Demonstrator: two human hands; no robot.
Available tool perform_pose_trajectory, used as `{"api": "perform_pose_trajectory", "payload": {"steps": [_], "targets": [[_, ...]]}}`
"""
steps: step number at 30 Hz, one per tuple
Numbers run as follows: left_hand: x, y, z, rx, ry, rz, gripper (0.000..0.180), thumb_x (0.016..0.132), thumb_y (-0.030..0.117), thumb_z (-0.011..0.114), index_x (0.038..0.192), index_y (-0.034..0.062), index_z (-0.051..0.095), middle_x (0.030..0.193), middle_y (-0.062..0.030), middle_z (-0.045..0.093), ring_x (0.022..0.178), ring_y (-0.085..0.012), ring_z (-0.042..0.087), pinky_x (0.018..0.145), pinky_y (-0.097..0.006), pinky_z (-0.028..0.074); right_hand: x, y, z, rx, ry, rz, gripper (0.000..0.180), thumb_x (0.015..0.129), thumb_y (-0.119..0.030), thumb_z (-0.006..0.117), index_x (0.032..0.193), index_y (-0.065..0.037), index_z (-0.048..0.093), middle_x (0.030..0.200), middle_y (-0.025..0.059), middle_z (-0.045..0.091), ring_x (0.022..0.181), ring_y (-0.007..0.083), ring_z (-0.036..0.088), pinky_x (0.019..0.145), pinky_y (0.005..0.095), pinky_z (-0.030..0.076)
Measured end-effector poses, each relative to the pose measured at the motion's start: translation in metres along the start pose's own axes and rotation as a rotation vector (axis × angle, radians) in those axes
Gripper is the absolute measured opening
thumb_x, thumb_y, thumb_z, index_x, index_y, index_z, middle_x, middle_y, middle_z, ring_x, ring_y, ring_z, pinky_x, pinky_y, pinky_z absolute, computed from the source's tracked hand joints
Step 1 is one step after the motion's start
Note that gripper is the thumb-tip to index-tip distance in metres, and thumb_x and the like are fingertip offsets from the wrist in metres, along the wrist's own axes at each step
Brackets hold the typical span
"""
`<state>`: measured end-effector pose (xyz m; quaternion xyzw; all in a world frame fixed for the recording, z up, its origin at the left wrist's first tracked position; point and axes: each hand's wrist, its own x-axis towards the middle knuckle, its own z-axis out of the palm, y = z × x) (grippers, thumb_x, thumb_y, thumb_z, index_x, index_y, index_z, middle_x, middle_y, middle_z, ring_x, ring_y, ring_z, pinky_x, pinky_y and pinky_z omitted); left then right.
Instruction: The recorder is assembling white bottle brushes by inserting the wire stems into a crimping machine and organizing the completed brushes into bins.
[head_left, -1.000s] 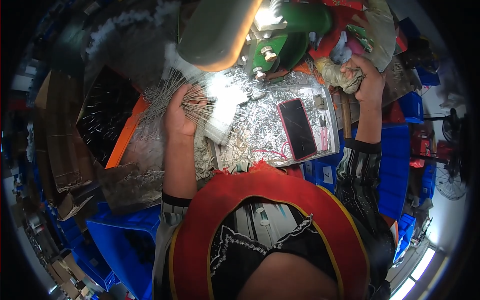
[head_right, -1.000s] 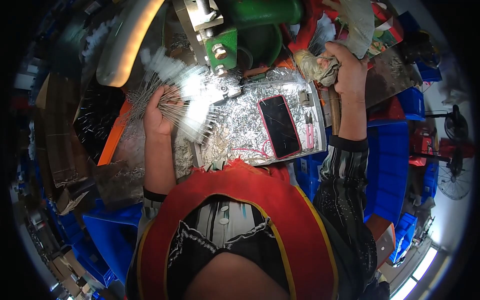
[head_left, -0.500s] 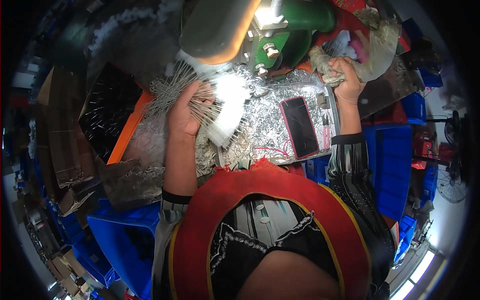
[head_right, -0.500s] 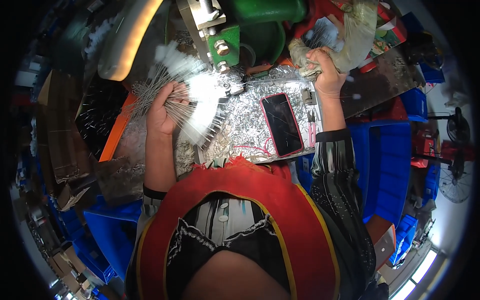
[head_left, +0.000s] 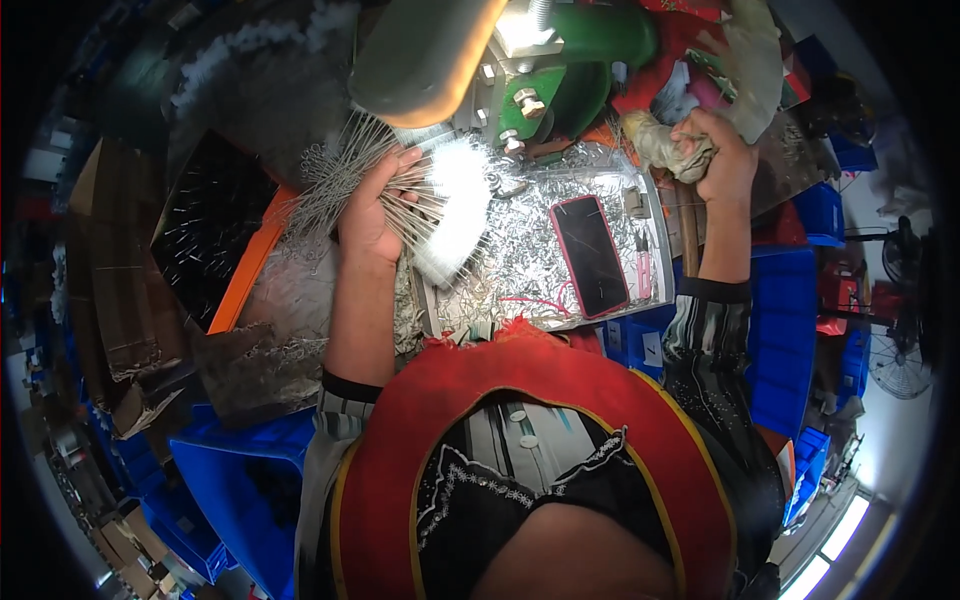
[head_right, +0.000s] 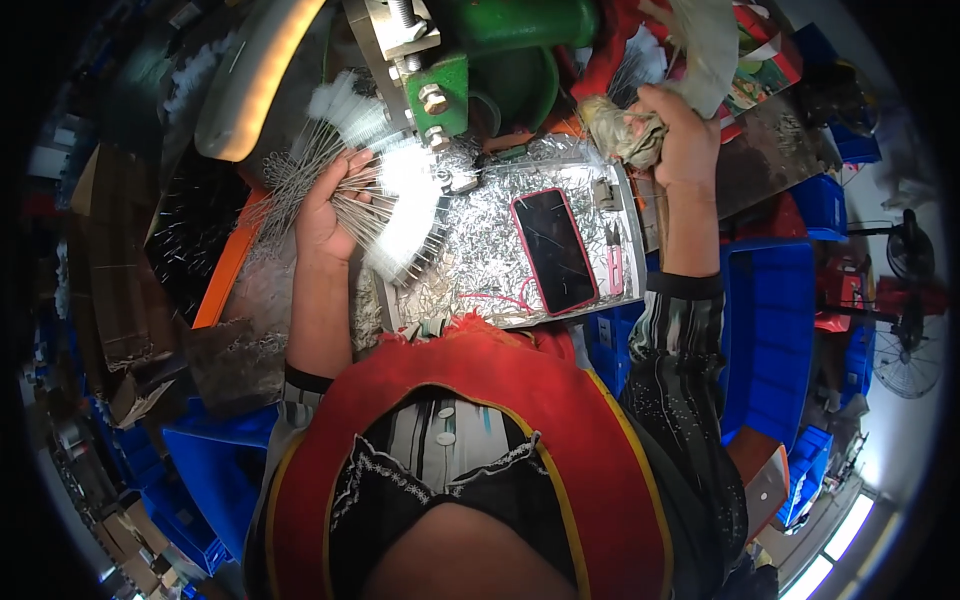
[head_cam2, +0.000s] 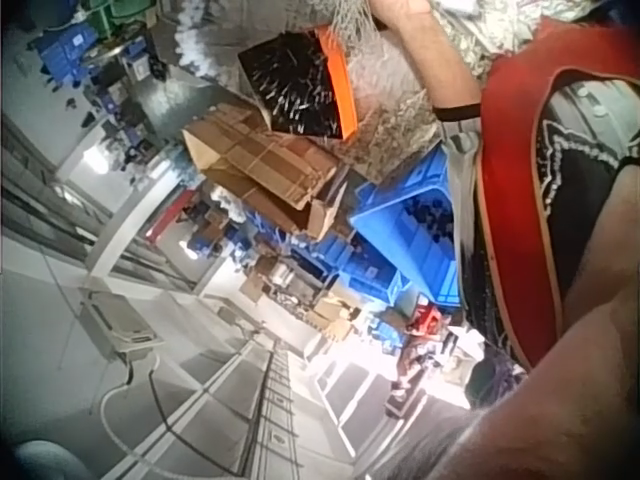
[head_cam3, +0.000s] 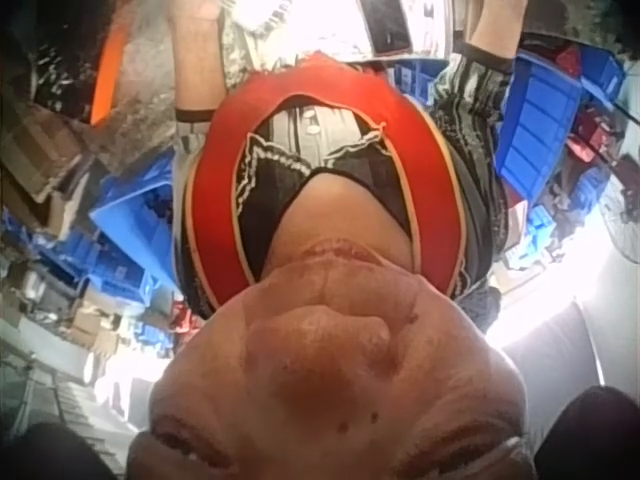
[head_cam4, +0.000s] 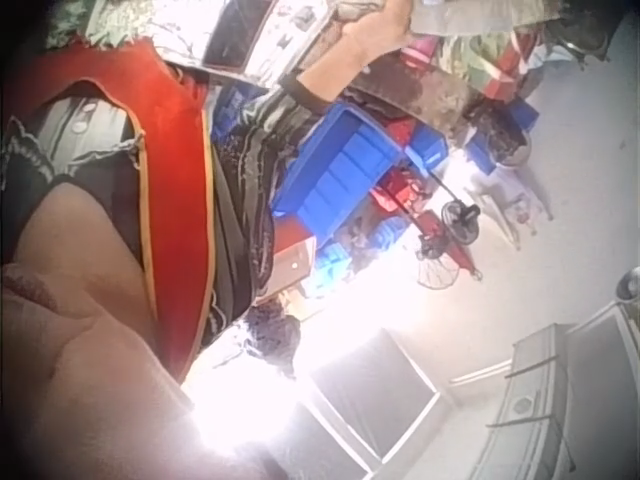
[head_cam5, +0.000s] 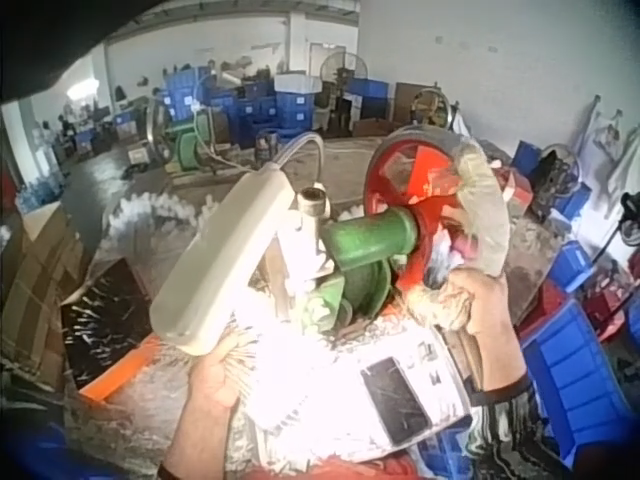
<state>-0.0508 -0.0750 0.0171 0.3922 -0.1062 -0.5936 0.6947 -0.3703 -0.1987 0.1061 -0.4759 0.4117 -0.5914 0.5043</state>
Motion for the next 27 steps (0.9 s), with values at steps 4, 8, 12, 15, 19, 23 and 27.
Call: {"api": "perform_pose_trajectory", "payload": {"steps": [4, 8, 12, 15, 19, 23, 27], "targets": [[0.005, -0.001, 0.002, 0.026, 0.038, 0.022, 0.025, 0.080, 0.012, 0.053, 0.101, -0.0016, 0.051, 0.094, -0.0127, 0.061, 0.075, -0.0140, 0.057, 0.056, -0.021, 0.043, 0.005, -0.011, -0.001, -0.063, -0.012, -0.001, 0.011, 0.065, -0.004, 0.061, 0.072, 0.003, 0.056, 0.063, 0.0114, 0.056, 0.051, 0.0192, 0.056, 0.047, 0.0284, 0.046], [0.005, 0.000, 0.009, 0.084, 0.046, 0.030, 0.025, 0.080, 0.013, 0.053, 0.100, -0.0014, 0.052, 0.093, -0.0113, 0.061, 0.074, -0.0130, 0.056, 0.056, -0.020, 0.042, 0.009, 0.003, -0.011, -0.083, -0.049, -0.071, 0.012, 0.065, -0.006, 0.062, 0.069, 0.003, 0.056, 0.064, 0.0107, 0.056, 0.051, 0.0185, 0.055, 0.050, 0.0275, 0.048], [0.006, 0.000, 0.008, 0.097, 0.044, 0.018, 0.025, 0.081, 0.014, 0.053, 0.101, -0.0014, 0.051, 0.093, -0.0105, 0.061, 0.075, -0.0129, 0.056, 0.056, -0.020, 0.042, 0.009, -0.001, -0.014, -0.244, -0.181, -0.224, 0.011, 0.066, -0.005, 0.063, 0.068, 0.004, 0.056, 0.067, 0.0100, 0.056, 0.052, 0.0172, 0.055, 0.052, 0.0277, 0.048], [0.006, 0.000, 0.001, 0.093, 0.030, 0.026, 0.026, 0.080, 0.014, 0.053, 0.101, -0.0015, 0.051, 0.093, -0.0109, 0.061, 0.076, -0.0127, 0.056, 0.056, -0.020, 0.043, 0.006, -0.017, 0.008, -0.105, 0.032, 0.052, 0.015, 0.070, -0.005, 0.056, 0.060, 0.005, 0.052, 0.054, 0.0125, 0.051, 0.048, 0.0194, 0.051, 0.050, 0.0294, 0.042], [0.007, 0.002, 0.004, 0.093, -0.013, 0.030, 0.024, 0.080, 0.012, 0.053, 0.101, -0.0021, 0.051, 0.096, -0.0132, 0.059, 0.079, -0.0156, 0.056, 0.062, -0.023, 0.045, -0.001, 0.017, 0.001, -0.027, 0.049, -0.172, 0.011, 0.069, -0.003, 0.055, 0.062, 0.005, 0.052, 0.056, 0.0125, 0.051, 0.050, 0.0189, 0.051, 0.049, 0.0279, 0.041], [0.004, 0.008, 0.005, -0.001, -0.002, 0.037, 0.023, 0.081, 0.011, 0.052, 0.100, -0.0025, 0.051, 0.099, -0.0143, 0.058, 0.084, -0.0186, 0.056, 0.072, -0.029, 0.046, 0.001, 0.045, -0.001, 0.086, -0.113, -0.317, 0.007, 0.067, -0.001, 0.057, 0.068, 0.005, 0.053, 0.059, 0.0118, 0.054, 0.051, 0.0186, 0.054, 0.046, 0.0271, 0.043], [0.005, 0.009, -0.007, -0.028, -0.010, 0.014, 0.023, 0.079, 0.011, 0.055, 0.100, 0.0019, 0.049, 0.098, -0.0139, 0.058, 0.087, -0.0198, 0.055, 0.076, -0.031, 0.044, -0.001, 0.017, 0.004, 0.077, -0.002, -0.112, 0.008, 0.069, -0.002, 0.055, 0.066, 0.006, 0.054, 0.059, 0.0138, 0.054, 0.050, 0.0201, 0.052, 0.050, 0.0301, 0.043]]}}
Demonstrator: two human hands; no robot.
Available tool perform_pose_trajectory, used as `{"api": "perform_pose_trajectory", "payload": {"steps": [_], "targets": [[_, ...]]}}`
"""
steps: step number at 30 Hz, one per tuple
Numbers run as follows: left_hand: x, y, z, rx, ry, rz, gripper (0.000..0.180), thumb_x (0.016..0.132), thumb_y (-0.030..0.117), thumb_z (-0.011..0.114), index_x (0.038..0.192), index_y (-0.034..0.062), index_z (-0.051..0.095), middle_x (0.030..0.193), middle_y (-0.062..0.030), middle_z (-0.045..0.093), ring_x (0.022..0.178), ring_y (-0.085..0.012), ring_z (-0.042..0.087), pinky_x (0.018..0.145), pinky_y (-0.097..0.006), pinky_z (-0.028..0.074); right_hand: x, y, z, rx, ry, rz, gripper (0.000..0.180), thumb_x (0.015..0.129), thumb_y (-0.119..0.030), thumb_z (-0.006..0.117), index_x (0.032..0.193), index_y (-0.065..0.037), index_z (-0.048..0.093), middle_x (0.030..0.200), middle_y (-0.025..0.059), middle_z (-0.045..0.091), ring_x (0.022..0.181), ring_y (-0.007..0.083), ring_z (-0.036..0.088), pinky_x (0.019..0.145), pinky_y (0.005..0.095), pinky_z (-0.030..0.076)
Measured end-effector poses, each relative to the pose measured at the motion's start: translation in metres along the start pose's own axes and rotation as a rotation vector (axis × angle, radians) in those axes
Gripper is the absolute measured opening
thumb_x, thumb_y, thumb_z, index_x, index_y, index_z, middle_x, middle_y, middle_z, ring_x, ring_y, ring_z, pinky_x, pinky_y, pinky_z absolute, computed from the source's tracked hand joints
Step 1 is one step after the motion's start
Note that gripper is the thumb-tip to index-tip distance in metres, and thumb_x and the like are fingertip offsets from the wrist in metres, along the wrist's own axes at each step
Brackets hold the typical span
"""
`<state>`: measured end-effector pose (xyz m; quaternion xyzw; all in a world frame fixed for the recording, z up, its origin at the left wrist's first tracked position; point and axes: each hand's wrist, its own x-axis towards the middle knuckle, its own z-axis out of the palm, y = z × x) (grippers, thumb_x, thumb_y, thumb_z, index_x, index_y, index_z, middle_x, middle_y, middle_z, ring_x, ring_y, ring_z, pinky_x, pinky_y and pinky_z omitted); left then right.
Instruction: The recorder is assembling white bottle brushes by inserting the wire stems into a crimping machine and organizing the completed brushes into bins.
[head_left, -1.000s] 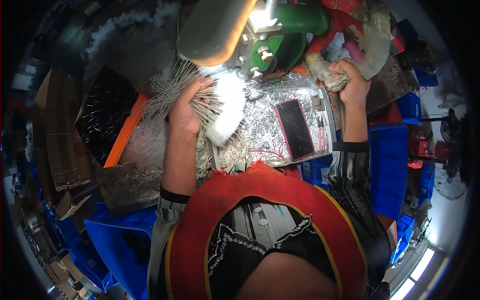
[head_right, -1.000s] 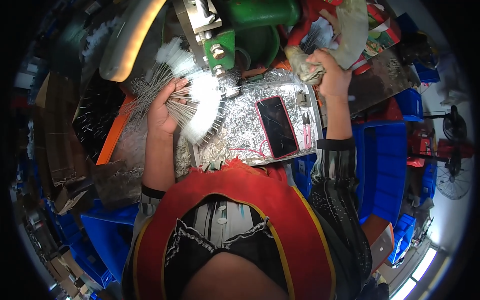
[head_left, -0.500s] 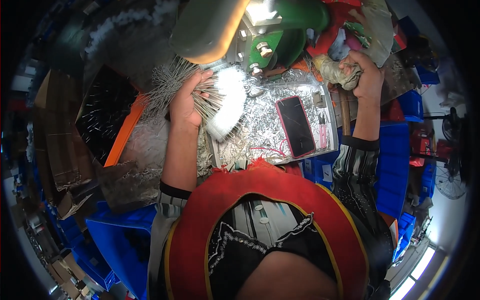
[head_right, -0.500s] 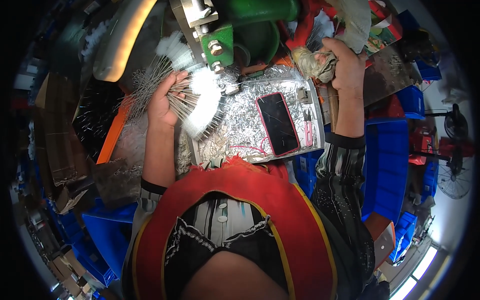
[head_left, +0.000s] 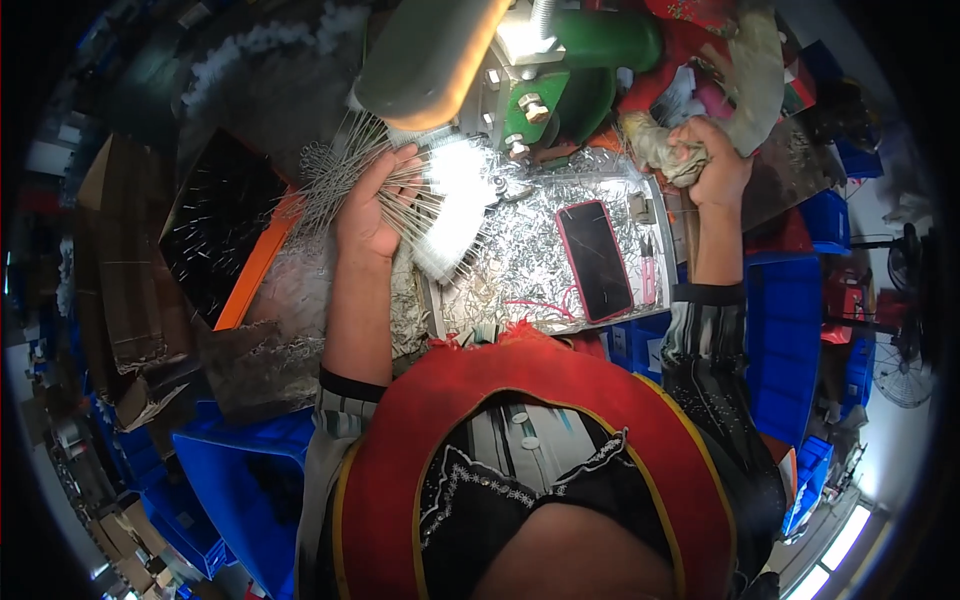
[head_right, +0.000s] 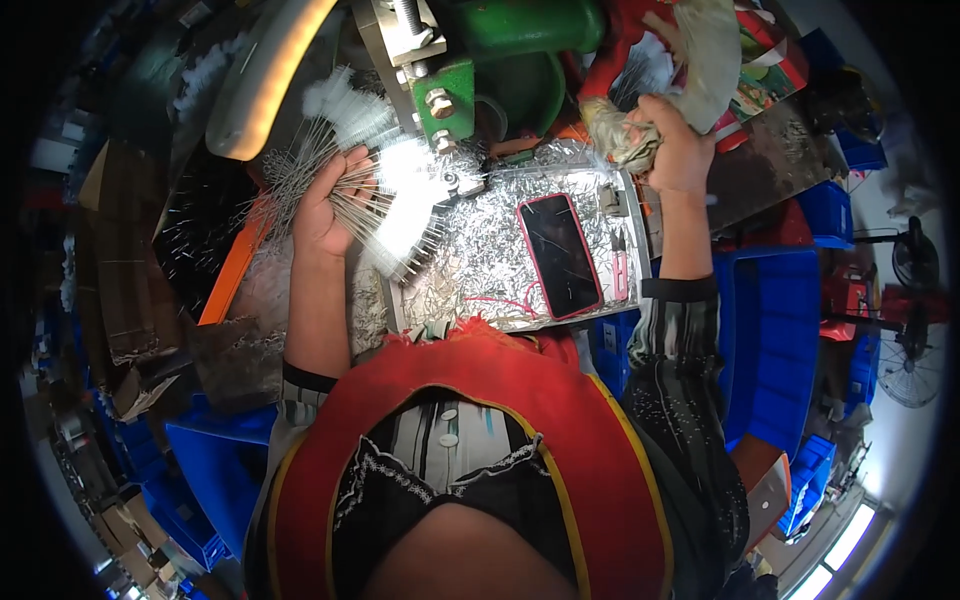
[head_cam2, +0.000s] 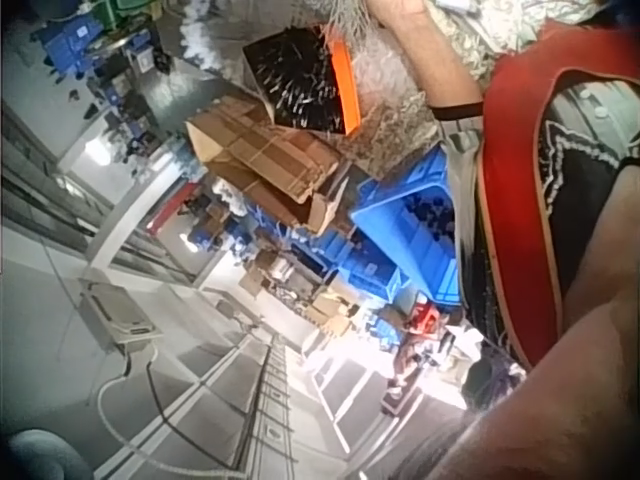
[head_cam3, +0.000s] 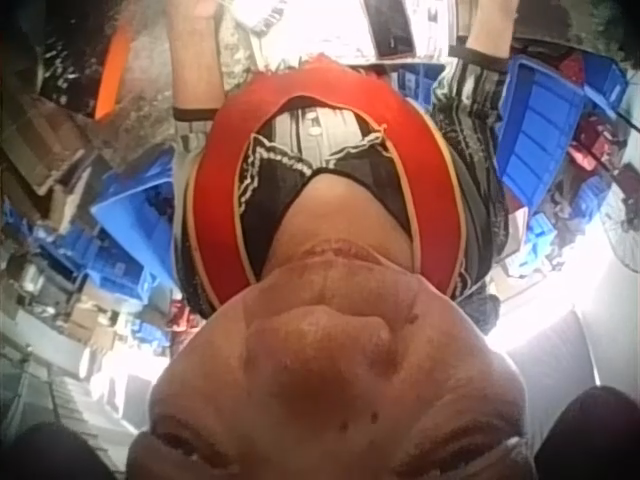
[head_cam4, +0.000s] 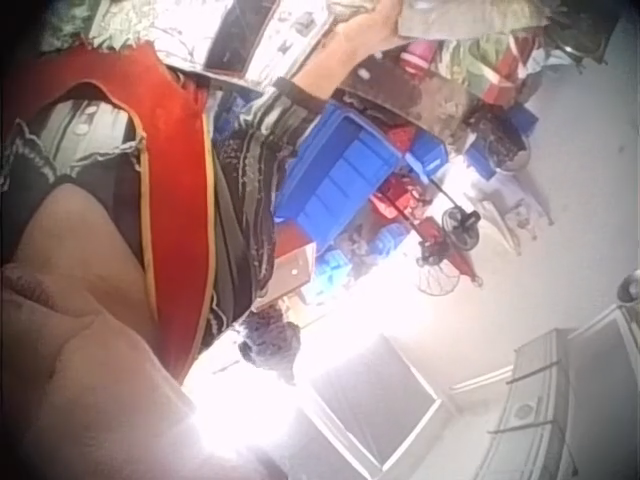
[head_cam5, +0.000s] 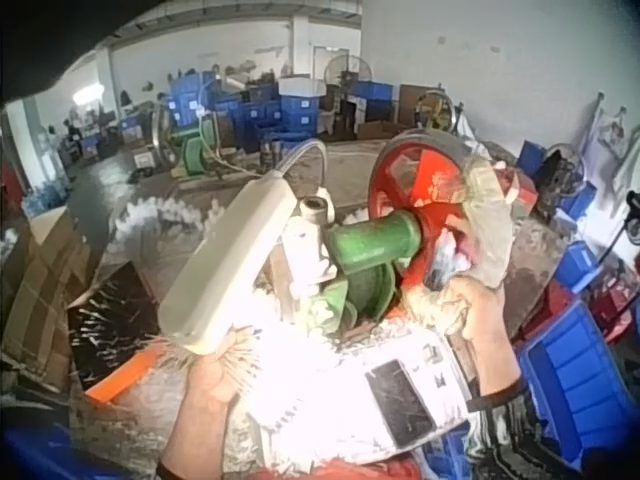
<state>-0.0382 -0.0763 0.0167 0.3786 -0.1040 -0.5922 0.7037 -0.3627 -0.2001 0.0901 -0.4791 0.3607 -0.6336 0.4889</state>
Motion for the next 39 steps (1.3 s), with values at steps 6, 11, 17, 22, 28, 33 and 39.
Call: {"api": "perform_pose_trajectory", "payload": {"steps": [6, 11, 17, 22, 28, 33, 39], "targets": [[-0.001, -0.002, 0.006, 0.026, 0.061, 0.033, 0.020, 0.082, 0.013, 0.053, 0.097, 0.0009, 0.052, 0.099, -0.0113, 0.058, 0.086, -0.0178, 0.055, 0.074, -0.030, 0.046, 0.005, -0.018, -0.001, -0.111, -0.035, 0.032, 0.016, 0.071, -0.006, 0.054, 0.061, 0.007, 0.053, 0.054, 0.0141, 0.052, 0.048, 0.0205, 0.049, 0.053, 0.0303, 0.043], [0.004, -0.002, 0.006, 0.022, 0.073, 0.026, 0.019, 0.082, 0.013, 0.053, 0.097, 0.0013, 0.052, 0.098, -0.0103, 0.058, 0.086, -0.0175, 0.055, 0.074, -0.030, 0.046, 0.004, -0.030, 0.006, -0.266, -0.002, -0.019, 0.014, 0.071, -0.006, 0.055, 0.063, 0.006, 0.054, 0.055, 0.0130, 0.052, 0.048, 0.0196, 0.050, 0.050, 0.0298, 0.042], [0.003, -0.002, 0.005, 0.014, 0.080, 0.026, 0.021, 0.082, 0.014, 0.054, 0.098, 0.0014, 0.052, 0.099, -0.0105, 0.058, 0.085, -0.0177, 0.055, 0.075, -0.030, 0.046, 0.002, -0.029, 0.007, -0.150, -0.008, -0.006, 0.013, 0.070, -0.006, 0.055, 0.066, 0.006, 0.054, 0.057, 0.0133, 0.053, 0.048, 0.0191, 0.051, 0.049, 0.0278, 0.042], [0.001, 0.000, 0.002, 0.000, 0.088, 0.007, 0.024, 0.081, 0.016, 0.056, 0.100, 0.0014, 0.051, 0.099, -0.0122, 0.057, 0.086, -0.0185, 0.054, 0.077, -0.031, 0.046, -0.003, 0.031, 0.000, -0.059, -0.111, -0.289, 0.007, 0.068, -0.001, 0.057, 0.071, 0.005, 0.054, 0.059, 0.0112, 0.055, 0.048, 0.0165, 0.052, 0.047, 0.0259, 0.042], [-0.009, 0.003, 0.005, 0.151, -0.139, -0.134, 0.023, 0.078, 0.006, 0.056, 0.098, -0.0026, 0.052, 0.091, -0.0126, 0.059, 0.078, -0.0187, 0.058, 0.072, -0.030, 0.049, -0.002, -0.021, 0.008, -0.097, 0.101, 0.105, 0.009, 0.067, 0.000, 0.056, 0.061, 0.005, 0.052, 0.056, 0.0136, 0.052, 0.047, 0.0213, 0.050, 0.052, 0.0323, 0.044], [-0.006, 0.001, -0.007, 0.116, -0.158, -0.056, 0.021, 0.078, 0.004, 0.055, 0.098, -0.0001, 0.053, 0.092, -0.0127, 0.059, 0.081, -0.0192, 0.057, 0.076, -0.034, 0.048, 0.002, -0.027, 0.012, -0.101, 0.098, 0.095, 0.011, 0.068, -0.001, 0.056, 0.060, 0.005, 0.051, 0.052, 0.0116, 0.049, 0.046, 0.0205, 0.049, 0.054, 0.0333, 0.045], [-0.003, 0.001, -0.010, 0.038, -0.069, -0.028, 0.019, 0.078, 0.005, 0.054, 0.097, 0.0000, 0.053, 0.094, -0.0129, 0.058, 0.083, -0.0194, 0.057, 0.078, -0.035, 0.047, 0.002, -0.023, 0.006, -0.214, 0.020, -0.005, 0.011, 0.069, -0.001, 0.056, 0.060, 0.004, 0.051, 0.051, 0.0103, 0.047, 0.044, 0.0194, 0.047, 0.056, 0.0331, 0.045]]}}
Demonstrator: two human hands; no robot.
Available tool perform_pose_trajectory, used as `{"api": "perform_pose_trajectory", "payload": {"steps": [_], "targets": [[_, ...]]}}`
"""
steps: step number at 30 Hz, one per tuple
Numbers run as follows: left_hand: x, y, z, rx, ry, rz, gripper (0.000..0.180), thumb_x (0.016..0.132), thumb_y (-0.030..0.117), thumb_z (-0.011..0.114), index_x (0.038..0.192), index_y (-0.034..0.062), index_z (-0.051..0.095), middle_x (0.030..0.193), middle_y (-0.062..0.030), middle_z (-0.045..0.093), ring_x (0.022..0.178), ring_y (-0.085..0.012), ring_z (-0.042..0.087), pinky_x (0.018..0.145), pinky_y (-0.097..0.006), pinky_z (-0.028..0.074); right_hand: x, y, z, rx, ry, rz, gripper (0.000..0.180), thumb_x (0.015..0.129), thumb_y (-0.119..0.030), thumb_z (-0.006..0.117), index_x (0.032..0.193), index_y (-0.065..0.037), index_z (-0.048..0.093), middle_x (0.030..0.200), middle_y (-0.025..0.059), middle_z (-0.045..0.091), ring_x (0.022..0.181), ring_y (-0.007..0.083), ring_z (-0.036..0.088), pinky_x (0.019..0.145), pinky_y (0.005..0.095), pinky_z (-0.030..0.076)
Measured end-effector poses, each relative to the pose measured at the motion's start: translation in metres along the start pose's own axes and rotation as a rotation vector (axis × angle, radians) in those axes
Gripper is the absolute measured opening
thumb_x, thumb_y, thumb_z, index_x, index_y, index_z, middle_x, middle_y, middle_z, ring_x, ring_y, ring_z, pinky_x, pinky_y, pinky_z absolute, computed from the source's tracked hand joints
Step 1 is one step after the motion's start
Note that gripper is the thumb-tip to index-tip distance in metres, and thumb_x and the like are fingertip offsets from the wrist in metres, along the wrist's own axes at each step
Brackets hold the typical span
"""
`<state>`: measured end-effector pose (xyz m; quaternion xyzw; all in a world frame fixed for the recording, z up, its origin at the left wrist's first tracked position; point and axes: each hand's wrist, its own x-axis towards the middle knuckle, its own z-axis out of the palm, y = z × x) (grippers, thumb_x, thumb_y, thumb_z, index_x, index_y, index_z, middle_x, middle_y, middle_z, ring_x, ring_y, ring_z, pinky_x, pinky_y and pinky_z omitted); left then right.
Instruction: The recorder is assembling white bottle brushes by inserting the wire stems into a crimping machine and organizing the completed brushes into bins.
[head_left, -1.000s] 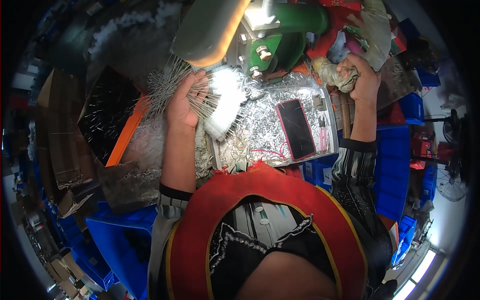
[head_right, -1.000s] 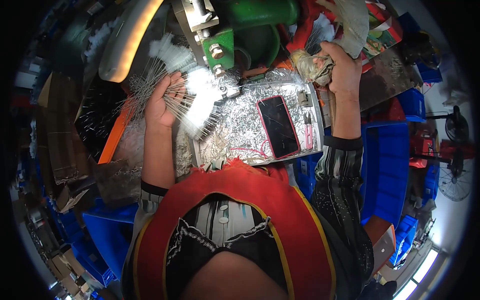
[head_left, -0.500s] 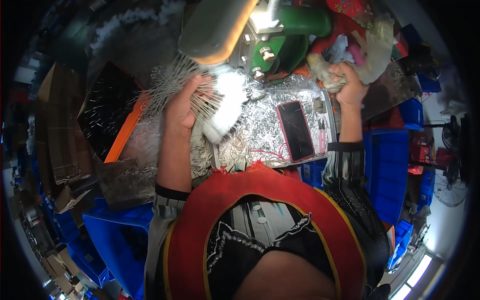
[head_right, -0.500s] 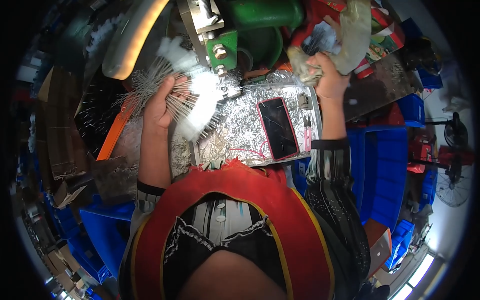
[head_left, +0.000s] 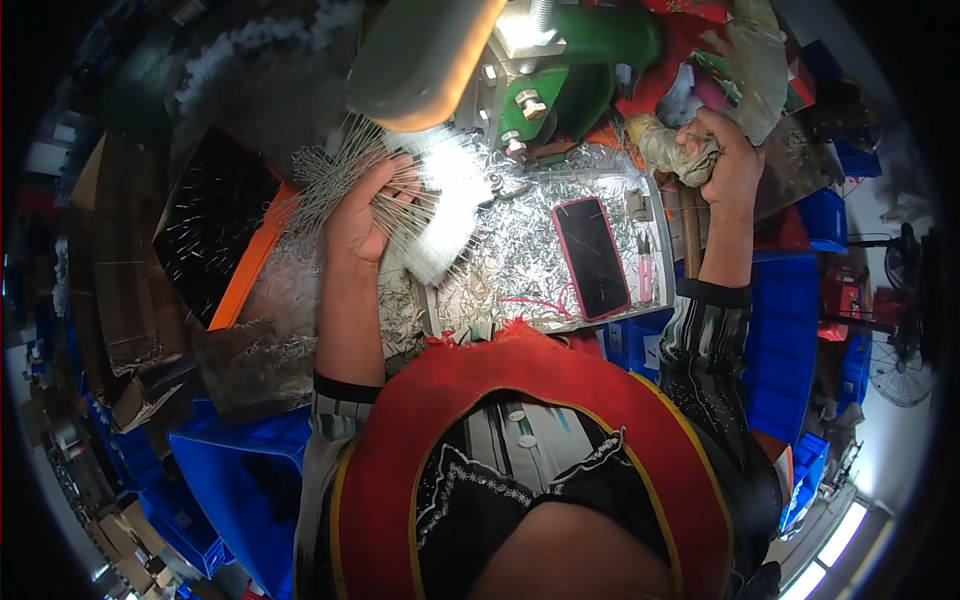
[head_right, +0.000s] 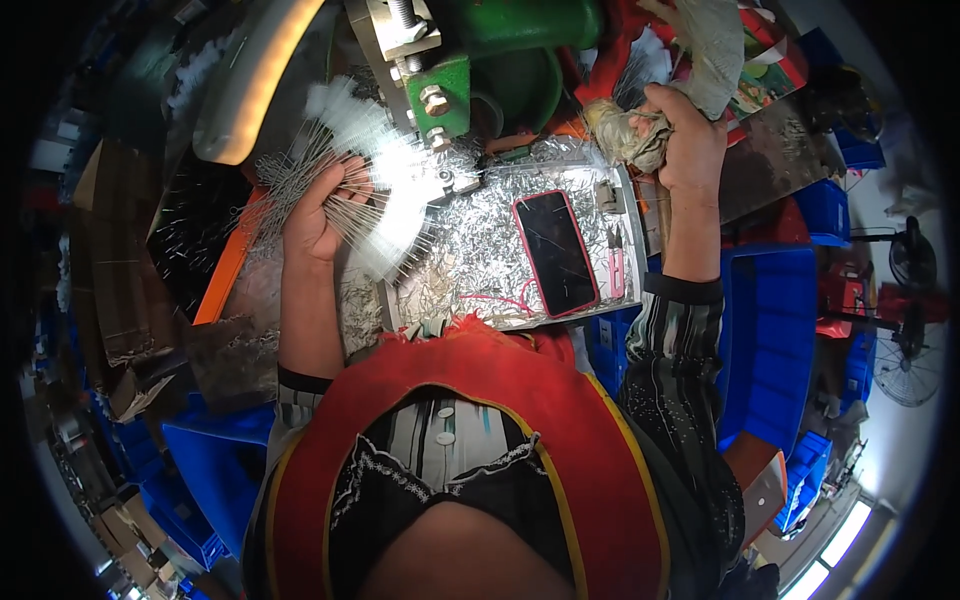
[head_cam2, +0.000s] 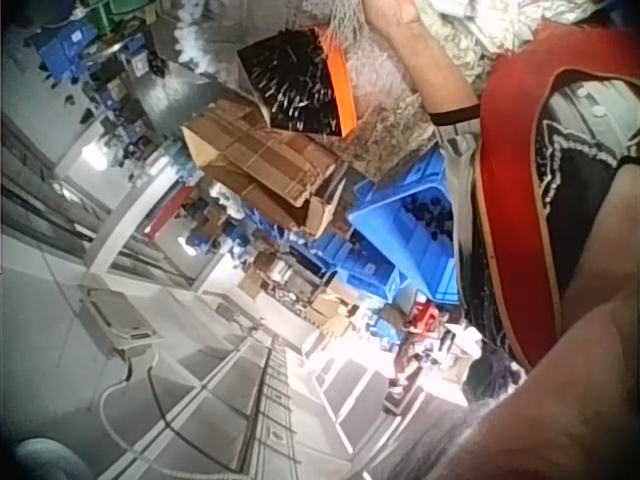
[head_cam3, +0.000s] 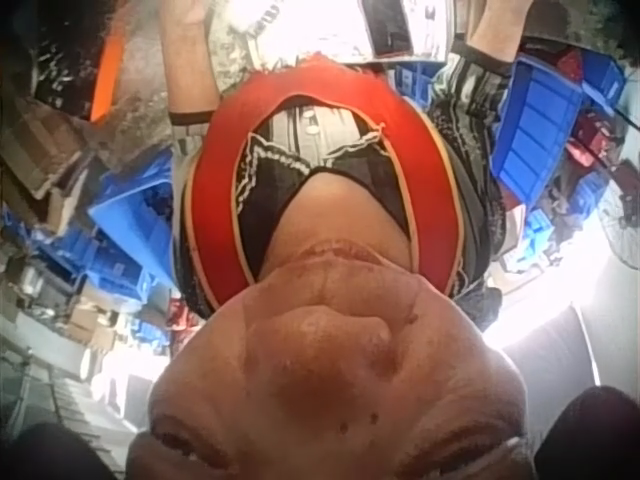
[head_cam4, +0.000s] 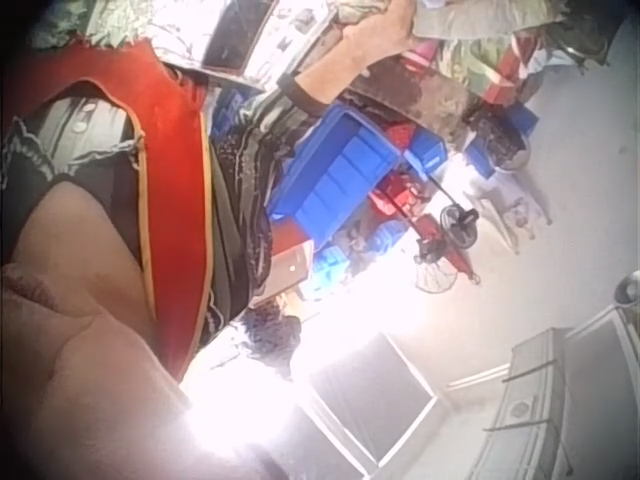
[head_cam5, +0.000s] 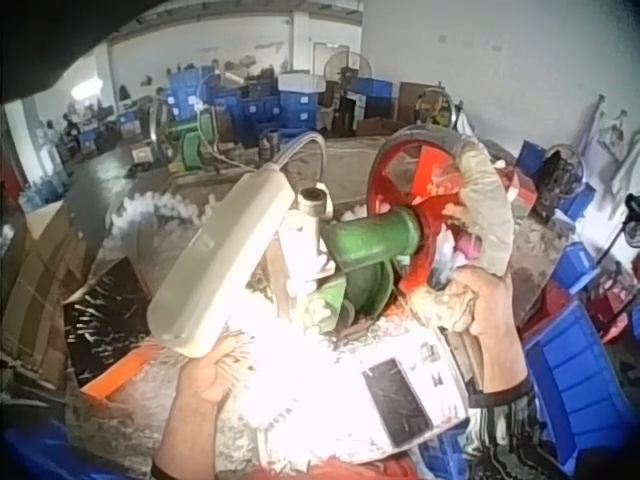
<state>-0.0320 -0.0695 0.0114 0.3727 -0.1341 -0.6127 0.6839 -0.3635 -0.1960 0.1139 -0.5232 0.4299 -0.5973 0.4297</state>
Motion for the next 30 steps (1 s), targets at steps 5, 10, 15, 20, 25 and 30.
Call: {"api": "perform_pose_trajectory", "payload": {"steps": [5, 10, 15, 20, 25, 30], "targets": [[0.002, -0.002, -0.006, -0.055, -0.016, -0.012, 0.020, 0.079, 0.005, 0.054, 0.098, -0.0005, 0.053, 0.094, -0.0133, 0.058, 0.084, -0.0205, 0.056, 0.078, -0.036, 0.046, 0.000, 0.004, -0.001, 0.032, -0.038, -0.019, 0.011, 0.069, -0.002, 0.056, 0.061, 0.004, 0.051, 0.051, 0.0106, 0.048, 0.045, 0.0194, 0.048, 0.057, 0.0332, 0.045], [0.002, -0.003, -0.004, -0.046, 0.015, -0.008, 0.022, 0.079, 0.005, 0.054, 0.100, -0.0003, 0.051, 0.095, -0.0136, 0.057, 0.084, -0.0211, 0.056, 0.079, -0.036, 0.046, 0.001, -0.003, 0.000, 0.095, 0.015, 0.099, 0.011, 0.069, -0.002, 0.056, 0.062, 0.005, 0.052, 0.052, 0.0106, 0.049, 0.045, 0.0191, 0.048, 0.056, 0.0318, 0.045], [0.002, -0.003, -0.007, -0.044, 0.022, -0.008, 0.022, 0.079, 0.005, 0.054, 0.100, 0.0003, 0.051, 0.097, -0.0137, 0.057, 0.085, -0.0212, 0.056, 0.079, -0.037, 0.046, 0.005, -0.007, -0.006, 0.057, -0.037, 0.072, 0.008, 0.069, -0.003, 0.056, 0.066, 0.005, 0.055, 0.057, 0.0106, 0.052, 0.049, 0.0179, 0.052, 0.052, 0.0291, 0.044], [0.003, -0.003, -0.002, -0.035, 0.037, -0.008, 0.023, 0.079, 0.006, 0.055, 0.100, 0.0002, 0.051, 0.097, -0.0135, 0.057, 0.086, -0.0209, 0.056, 0.080, -0.036, 0.046, -0.001, 0.058, -0.006, 0.096, -0.117, -0.400, 0.006, 0.070, -0.001, 0.055, 0.068, 0.005, 0.055, 0.059, 0.0104, 0.053, 0.051, 0.0169, 0.054, 0.049, 0.0280, 0.044], [0.005, -0.003, 0.006, 0.010, -0.019, 0.006, 0.024, 0.078, 0.006, 0.056, 0.100, -0.0002, 0.051, 0.096, -0.0136, 0.057, 0.085, -0.0202, 0.056, 0.079, -0.034, 0.047, 0.000, 0.038, 0.000, 0.234, -0.144, -0.157, 0.008, 0.071, -0.001, 0.053, 0.067, 0.006, 0.055, 0.060, 0.0128, 0.054, 0.053, 0.0192, 0.053, 0.052, 0.0289, 0.044], [0.003, -0.006, 0.007, 0.004, 0.021, 0.057, 0.025, 0.078, 0.006, 0.057, 0.101, -0.0009, 0.050, 0.095, -0.0138, 0.057, 0.085, -0.0207, 0.055, 0.080, -0.034, 0.046, 0.000, 0.007, 0.000, 0.089, -0.026, 0.038, 0.013, 0.070, -0.004, 0.055, 0.061, 0.006, 0.054, 0.057, 0.0143, 0.053, 0.049, 0.0204, 0.051, 0.051, 0.0307, 0.043]]}}
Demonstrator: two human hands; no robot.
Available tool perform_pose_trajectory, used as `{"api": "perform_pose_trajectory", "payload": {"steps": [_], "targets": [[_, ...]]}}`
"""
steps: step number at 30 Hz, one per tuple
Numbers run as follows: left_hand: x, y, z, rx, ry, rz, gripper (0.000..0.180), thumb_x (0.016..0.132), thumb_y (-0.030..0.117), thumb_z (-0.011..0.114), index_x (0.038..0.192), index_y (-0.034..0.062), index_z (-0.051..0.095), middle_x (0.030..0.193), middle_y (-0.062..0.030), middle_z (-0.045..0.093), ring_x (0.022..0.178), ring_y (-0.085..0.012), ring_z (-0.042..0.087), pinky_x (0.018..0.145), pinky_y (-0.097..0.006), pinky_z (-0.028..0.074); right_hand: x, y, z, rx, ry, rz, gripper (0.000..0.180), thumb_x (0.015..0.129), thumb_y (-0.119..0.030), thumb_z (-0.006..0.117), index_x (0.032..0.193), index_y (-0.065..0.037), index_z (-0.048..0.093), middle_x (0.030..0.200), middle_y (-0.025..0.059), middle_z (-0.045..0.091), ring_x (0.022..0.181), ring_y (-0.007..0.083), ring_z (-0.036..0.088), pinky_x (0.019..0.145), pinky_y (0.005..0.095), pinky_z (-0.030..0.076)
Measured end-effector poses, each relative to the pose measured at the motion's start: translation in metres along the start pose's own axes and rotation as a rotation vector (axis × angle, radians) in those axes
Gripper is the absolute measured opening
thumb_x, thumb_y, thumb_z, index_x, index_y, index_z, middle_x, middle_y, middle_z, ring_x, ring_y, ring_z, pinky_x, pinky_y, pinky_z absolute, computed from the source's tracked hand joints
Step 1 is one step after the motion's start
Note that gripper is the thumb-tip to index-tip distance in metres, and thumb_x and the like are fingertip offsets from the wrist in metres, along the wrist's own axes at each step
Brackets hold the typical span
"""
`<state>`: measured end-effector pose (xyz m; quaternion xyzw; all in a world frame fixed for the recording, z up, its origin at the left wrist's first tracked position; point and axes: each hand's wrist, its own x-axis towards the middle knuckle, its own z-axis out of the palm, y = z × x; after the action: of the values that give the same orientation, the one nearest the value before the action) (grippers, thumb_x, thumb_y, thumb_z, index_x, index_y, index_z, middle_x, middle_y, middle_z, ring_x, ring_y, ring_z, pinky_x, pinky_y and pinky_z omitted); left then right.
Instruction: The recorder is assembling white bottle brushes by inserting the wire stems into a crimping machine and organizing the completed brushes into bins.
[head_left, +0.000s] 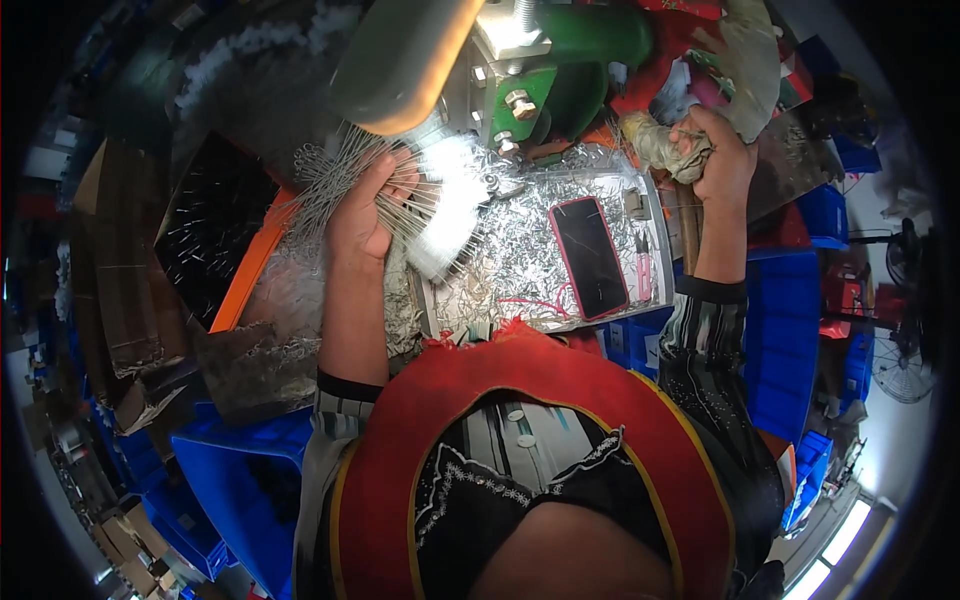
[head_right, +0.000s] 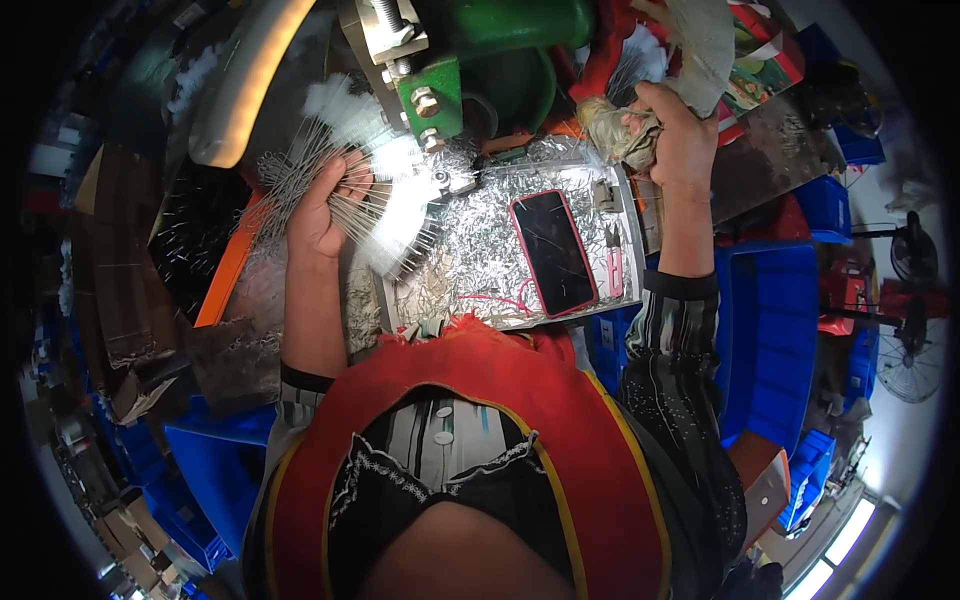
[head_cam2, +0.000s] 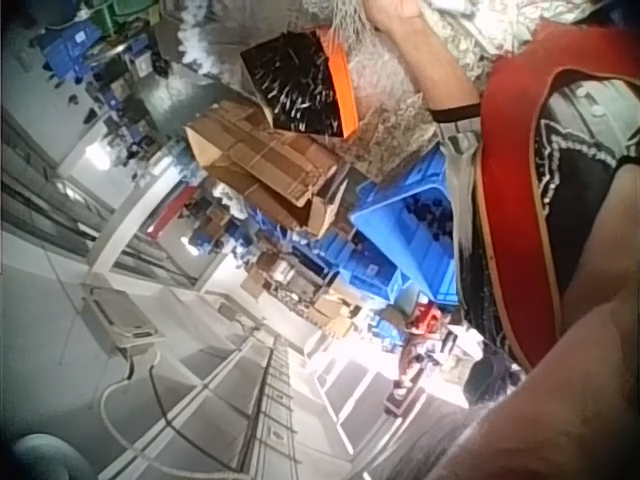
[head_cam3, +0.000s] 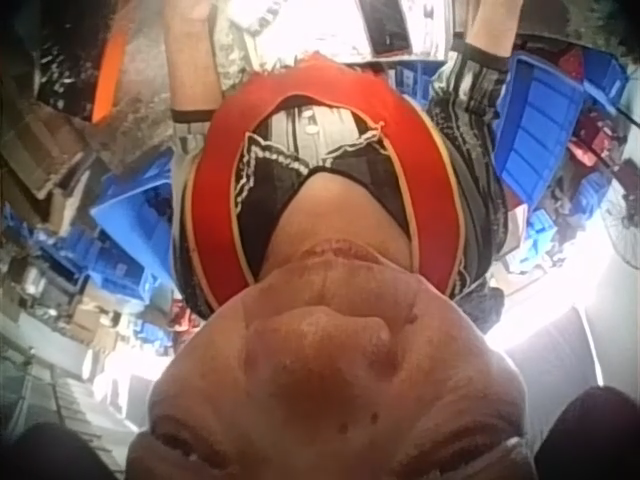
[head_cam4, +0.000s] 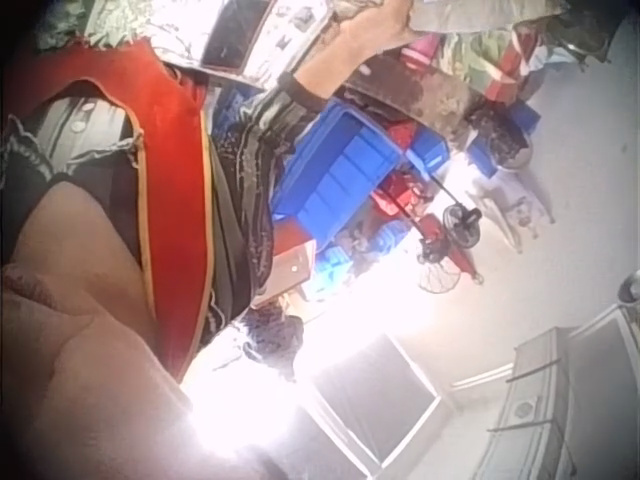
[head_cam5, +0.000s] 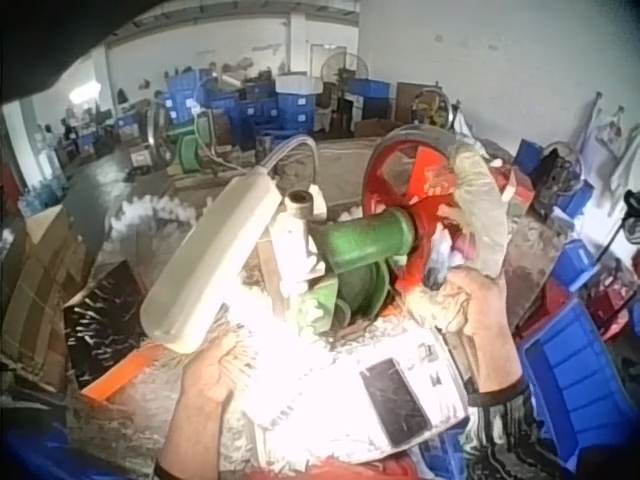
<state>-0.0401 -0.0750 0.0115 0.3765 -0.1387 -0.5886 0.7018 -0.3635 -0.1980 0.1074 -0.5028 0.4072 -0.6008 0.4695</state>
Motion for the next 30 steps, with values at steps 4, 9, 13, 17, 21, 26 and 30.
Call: {"api": "perform_pose_trajectory", "payload": {"steps": [4, 9, 13, 17, 21, 26, 30], "targets": [[0.001, -0.001, 0.002, -0.023, 0.069, -0.005, 0.025, 0.078, 0.007, 0.057, 0.100, -0.0008, 0.050, 0.096, -0.0136, 0.056, 0.087, -0.0218, 0.055, 0.081, -0.035, 0.046, -0.003, -0.009, 0.002, -0.012, 0.056, 0.041, 0.012, 0.070, -0.004, 0.056, 0.065, 0.007, 0.055, 0.059, 0.0136, 0.053, 0.050, 0.0210, 0.053, 0.049, 0.0297, 0.044], [0.002, -0.002, 0.000, -0.029, 0.080, -0.005, 0.024, 0.078, 0.007, 0.057, 0.099, -0.0002, 0.050, 0.096, -0.0135, 0.056, 0.086, -0.0218, 0.055, 0.081, -0.036, 0.046, 0.005, -0.016, -0.002, -0.043, 0.016, 0.058, 0.007, 0.066, -0.003, 0.059, 0.070, 0.002, 0.057, 0.059, 0.0096, 0.055, 0.049, 0.0172, 0.054, 0.047, 0.0275, 0.044], [0.000, -0.002, 0.004, -0.034, 0.105, -0.003, 0.023, 0.078, 0.009, 0.058, 0.098, 0.0006, 0.051, 0.095, -0.0126, 0.056, 0.084, -0.0209, 0.055, 0.079, -0.035, 0.046, 0.006, -0.010, -0.007, 0.029, -0.040, 0.082, 0.006, 0.066, -0.002, 0.059, 0.069, 0.002, 0.057, 0.059, 0.0087, 0.055, 0.048, 0.0164, 0.054, 0.048, 0.0270, 0.043], [0.003, -0.003, 0.003, -0.007, 0.101, 0.000, 0.020, 0.079, 0.012, 0.058, 0.095, 0.0016, 0.052, 0.089, -0.0112, 0.057, 0.079, -0.0194, 0.056, 0.074, -0.034, 0.047, 0.000, 0.047, -0.007, 0.034, -0.102, -0.301, 0.004, 0.068, -0.001, 0.056, 0.068, 0.003, 0.056, 0.061, 0.0095, 0.055, 0.052, 0.0163, 0.054, 0.049, 0.0263, 0.043], [0.002, -0.002, -0.003, -0.046, 0.110, 0.004, 0.019, 0.080, 0.015, 0.058, 0.092, 0.0020, 0.052, 0.086, -0.0106, 0.058, 0.077, -0.0192, 0.056, 0.072, -0.034, 0.048, 0.003, 0.040, -0.011, 0.106, -0.077, -0.162, 0.005, 0.070, 0.000, 0.054, 0.067, 0.004, 0.055, 0.063, 0.0106, 0.056, 0.054, 0.0172, 0.055, 0.052, 0.0267, 0.044], [-0.001, -0.003, -0.008, -0.096, 0.209, 0.013, 0.021, 0.080, 0.020, 0.059, 0.089, 0.0028, 0.052, 0.085, -0.0103, 0.058, 0.074, -0.0195, 0.056, 0.073, -0.034, 0.048, 0.000, -0.012, 0.005, -0.022, 0.060, 0.081, 0.014, 0.070, -0.004, 0.056, 0.060, 0.006, 0.052, 0.053, 0.0132, 0.050, 0.047, 0.0196, 0.049, 0.047, 0.0272, 0.040], [0.000, -0.004, -0.006, -0.103, 0.201, 0.018, 0.023, 0.079, 0.022, 0.060, 0.088, 0.0030, 0.051, 0.083, -0.0099, 0.057, 0.073, -0.0193, 0.057, 0.073, -0.035, 0.048, -0.002, -0.019, 0.007, -0.055, 0.085, 0.076, 0.015, 0.070, -0.005, 0.056, 0.059, 0.005, 0.052, 0.052, 0.0128, 0.050, 0.045, 0.0193, 0.049, 0.048, 0.0282, 0.042]]}}
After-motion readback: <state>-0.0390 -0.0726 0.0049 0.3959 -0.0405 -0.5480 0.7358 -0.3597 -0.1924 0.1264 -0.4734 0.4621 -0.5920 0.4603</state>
